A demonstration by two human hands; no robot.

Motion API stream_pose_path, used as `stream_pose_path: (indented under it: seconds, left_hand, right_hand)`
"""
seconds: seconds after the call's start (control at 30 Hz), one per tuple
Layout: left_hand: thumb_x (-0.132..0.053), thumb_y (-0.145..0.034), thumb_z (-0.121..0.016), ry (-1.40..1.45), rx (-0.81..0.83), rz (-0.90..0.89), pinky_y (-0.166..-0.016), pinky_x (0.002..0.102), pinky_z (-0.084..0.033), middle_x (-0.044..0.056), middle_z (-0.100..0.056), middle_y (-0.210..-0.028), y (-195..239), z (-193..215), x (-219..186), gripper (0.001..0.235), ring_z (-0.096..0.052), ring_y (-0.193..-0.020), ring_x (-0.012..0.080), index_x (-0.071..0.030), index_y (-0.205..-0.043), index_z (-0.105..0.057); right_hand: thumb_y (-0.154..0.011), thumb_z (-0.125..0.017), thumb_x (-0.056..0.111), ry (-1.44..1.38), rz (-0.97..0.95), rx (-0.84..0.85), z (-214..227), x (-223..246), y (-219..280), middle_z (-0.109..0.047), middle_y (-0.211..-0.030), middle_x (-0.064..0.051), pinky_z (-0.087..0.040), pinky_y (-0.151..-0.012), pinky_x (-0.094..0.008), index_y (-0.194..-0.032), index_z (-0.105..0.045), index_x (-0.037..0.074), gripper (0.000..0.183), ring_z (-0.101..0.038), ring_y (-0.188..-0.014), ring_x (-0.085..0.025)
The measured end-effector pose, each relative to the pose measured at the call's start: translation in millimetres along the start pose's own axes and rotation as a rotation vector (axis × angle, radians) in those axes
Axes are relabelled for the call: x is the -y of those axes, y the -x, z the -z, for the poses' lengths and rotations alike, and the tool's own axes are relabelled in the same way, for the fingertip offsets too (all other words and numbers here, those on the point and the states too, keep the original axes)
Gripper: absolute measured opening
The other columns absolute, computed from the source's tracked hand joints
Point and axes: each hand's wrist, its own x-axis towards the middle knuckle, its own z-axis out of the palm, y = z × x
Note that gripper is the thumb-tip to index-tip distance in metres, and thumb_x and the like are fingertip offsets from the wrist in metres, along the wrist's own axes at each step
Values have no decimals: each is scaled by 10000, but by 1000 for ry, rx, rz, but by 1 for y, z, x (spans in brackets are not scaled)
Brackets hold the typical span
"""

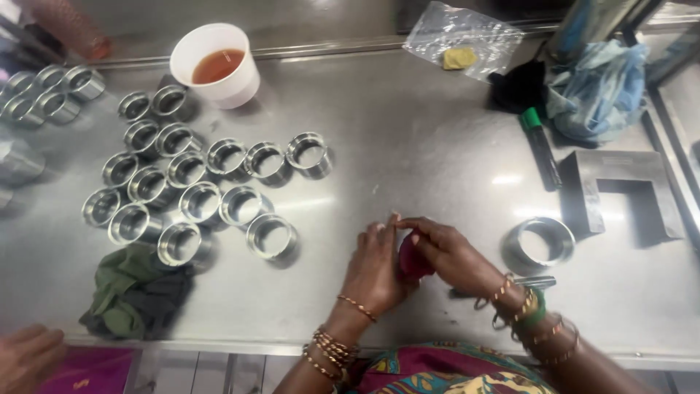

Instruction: Applying an industrial fluid or coating to the interior of metal rings on a fabrication floor.

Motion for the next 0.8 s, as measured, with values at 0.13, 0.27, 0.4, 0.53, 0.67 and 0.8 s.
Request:
stream_pose_path:
  seconds: [0.13, 0.27, 0.4, 0.53, 0.67, 0.8]
  left_hand:
    - [-287, -677, -895, -40, -9, 77, -1007, 462, -507, 193, -467, -1360, 18, 4, 7, 986, -504, -1221, 385, -75, -1494, -384]
    - [-254, -693, -877, 223, -161, -112, -1055, 438, -519, 179, -508, -1352, 17, 2, 37, 848, -559, -1243, 356, -63, -1419, -483]
    - [-57, -606, -745, -54, -533, -571, -1043, 408, -540, 168, -563, -1385, 25, -4, 23, 733, -563, -1262, 378, -93, -1323, -594]
    - [-403, -730, -753, 453, -7, 104, -899, 348, -617, 180, -689, -1176, 23, 35, -4, 658, -730, -1026, 282, -43, -1227, -517]
    - [-454, -972, -696, 499, -157, 92, -843, 415, -613, 232, -718, -1155, 14, -5, 37, 598, -730, -1025, 349, 31, -1309, -603]
    - [-431, -805, -785, 32, -693, -606, -840, 355, -616, 212, -695, -1162, 33, -15, 11, 739, -728, -1031, 374, -24, -1360, -514]
  right_hand:
    - [-999, -465, 148, -41, -84, -59, 5, 18, 5, -779, -947, -104, -662, -793, -314, -1351, -597, 125, 376, -754, -823, -183]
    - [-1032, -447, 141, -134, -227, -150, 12, 3, -3, -754, -1086, -141, -603, -865, -296, -1369, -583, 65, 372, -729, -949, -185]
    - [-1047, -398, 166, -930, -363, 72, -13, 12, -1, -690, -1138, -175, -578, -920, -355, -1378, -567, -47, 428, -660, -996, -233]
    - [-1051, -399, 231, -696, -412, -49, -15, 43, 14, -687, -1174, -167, -515, -994, -374, -1404, -570, -9, 460, -624, -1052, -218]
    - [-1015, -392, 276, -657, -481, -1, -14, 42, 19, -690, -1192, -181, -529, -988, -407, -1431, -524, 47, 493, -653, -1097, -265]
    - [-1034, -380, 309, -822, -429, -39, -14, 44, 22, -645, -1252, -236, -550, -973, -421, -1445, -465, -24, 535, -636, -1142, -302]
